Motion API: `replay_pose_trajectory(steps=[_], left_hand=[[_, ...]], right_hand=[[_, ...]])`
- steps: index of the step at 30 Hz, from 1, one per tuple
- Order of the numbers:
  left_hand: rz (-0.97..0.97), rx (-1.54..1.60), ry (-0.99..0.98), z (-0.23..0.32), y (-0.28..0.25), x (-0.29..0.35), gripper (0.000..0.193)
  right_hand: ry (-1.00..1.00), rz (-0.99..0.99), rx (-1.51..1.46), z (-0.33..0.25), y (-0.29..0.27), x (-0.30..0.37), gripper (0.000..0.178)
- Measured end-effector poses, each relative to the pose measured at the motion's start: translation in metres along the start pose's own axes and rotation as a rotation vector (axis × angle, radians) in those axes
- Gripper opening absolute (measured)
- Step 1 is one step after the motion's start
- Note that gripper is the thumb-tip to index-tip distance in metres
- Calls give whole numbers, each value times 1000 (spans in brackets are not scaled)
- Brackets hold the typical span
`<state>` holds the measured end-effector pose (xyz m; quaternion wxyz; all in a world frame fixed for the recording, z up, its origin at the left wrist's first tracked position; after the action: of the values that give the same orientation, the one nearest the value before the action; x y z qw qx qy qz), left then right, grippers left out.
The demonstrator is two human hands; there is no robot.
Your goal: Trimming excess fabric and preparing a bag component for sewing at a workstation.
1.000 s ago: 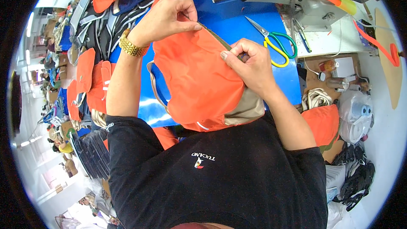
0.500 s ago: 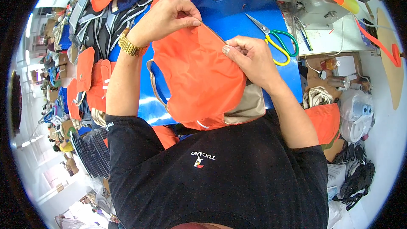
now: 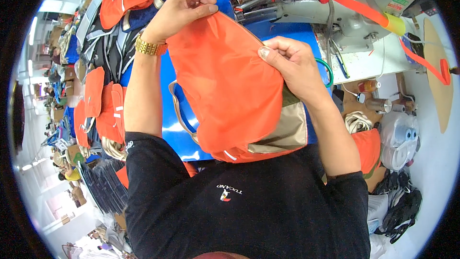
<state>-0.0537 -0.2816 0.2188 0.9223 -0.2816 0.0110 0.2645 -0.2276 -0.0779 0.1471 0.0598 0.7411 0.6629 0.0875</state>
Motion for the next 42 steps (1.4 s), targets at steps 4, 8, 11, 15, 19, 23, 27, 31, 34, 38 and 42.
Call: replay_pose_trajectory(steps=[4,8,11,15,19,23,27,31,34,38,42], left_hand=[[57,11,10,-6,6,-9,21],[124,-37,39,-14,8,-15,26],[172,57,49,-21,7,-21,30],[127,-131,71,-20,8,-35,29],[211,-381,394,-5,8,-44,24],[194,-744,507,-25,1,-36,29],[459,-309,115,-13,8,-9,28],[471,-351,173,27,58,61,44],[310,-443,151,78,115,100,62],[367,-652,111,79,145,112,60],[463,-751,204,87,143,97,51]], right_hand=[[31,26,-41,3,-11,-3,16],[36,75,-43,5,-7,-7,16],[29,84,-93,4,-1,-8,16],[21,129,-154,11,4,-11,18],[21,122,-184,14,10,-12,20],[49,119,-180,17,21,-13,22],[-55,141,-73,7,19,-23,23],[-104,127,-39,11,13,-30,26],[-103,108,-65,14,14,-30,27],[-79,44,-135,14,18,-17,31],[-79,9,-86,16,13,5,29]])
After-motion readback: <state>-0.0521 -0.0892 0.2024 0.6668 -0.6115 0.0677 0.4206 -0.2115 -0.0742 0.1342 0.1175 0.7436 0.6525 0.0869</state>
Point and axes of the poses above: each hand's wrist, its own x-axis away from the middle knuckle, its own y-axis out of the palm, z = x × y, the point moved 4 cm from there along -x, towards the middle knuckle, and after that the axes turned 3 degrees about y, right-handed, at the moved point
